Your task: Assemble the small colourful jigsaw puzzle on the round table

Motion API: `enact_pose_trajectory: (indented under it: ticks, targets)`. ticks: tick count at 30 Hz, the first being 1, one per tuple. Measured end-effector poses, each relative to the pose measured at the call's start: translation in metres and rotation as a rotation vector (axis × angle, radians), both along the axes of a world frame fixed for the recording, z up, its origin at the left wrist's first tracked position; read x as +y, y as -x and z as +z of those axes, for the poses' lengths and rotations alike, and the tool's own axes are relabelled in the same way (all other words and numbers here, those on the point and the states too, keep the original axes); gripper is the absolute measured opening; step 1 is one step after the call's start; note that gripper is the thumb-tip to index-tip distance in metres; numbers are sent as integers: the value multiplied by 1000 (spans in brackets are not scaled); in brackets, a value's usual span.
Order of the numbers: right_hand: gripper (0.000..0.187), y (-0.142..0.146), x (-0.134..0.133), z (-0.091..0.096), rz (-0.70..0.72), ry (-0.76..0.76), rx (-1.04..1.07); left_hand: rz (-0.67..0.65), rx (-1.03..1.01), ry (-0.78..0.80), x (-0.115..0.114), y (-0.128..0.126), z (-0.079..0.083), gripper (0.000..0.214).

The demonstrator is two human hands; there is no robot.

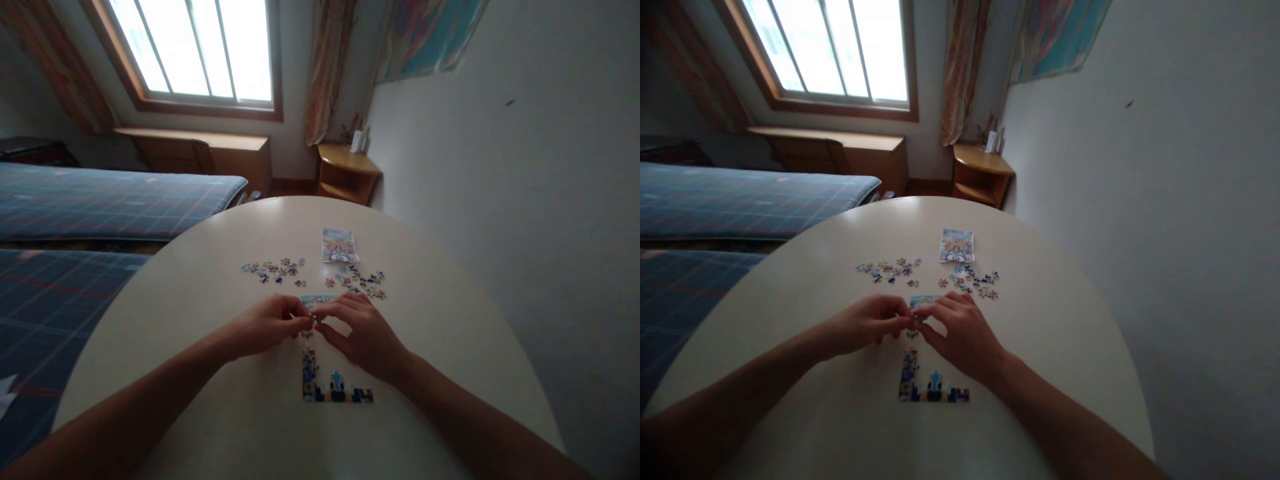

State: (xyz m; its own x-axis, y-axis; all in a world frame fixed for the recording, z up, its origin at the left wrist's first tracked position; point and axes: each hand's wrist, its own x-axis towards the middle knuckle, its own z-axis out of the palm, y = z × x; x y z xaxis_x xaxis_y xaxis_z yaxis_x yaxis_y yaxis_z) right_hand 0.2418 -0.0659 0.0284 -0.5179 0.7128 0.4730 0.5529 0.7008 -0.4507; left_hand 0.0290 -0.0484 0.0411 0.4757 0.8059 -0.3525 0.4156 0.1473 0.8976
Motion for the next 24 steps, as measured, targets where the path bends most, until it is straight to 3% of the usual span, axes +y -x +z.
enact_pose_trajectory:
  ticks: [12,15,18,24]
  targets:
    - [15,-6,0,12,35,271,179,12,-29,-158,-3,-5,3,27]
    - [27,-7,1,11,10,320,212,27,-68,-196,-4,-8,1,29]
    - [33,-7,1,8,48,279,218,43,-131,-201,-5,-11,-5,31]
    - [15,-9,3,8,15,162,163,101,-289,-150,-7,-17,-13,35]
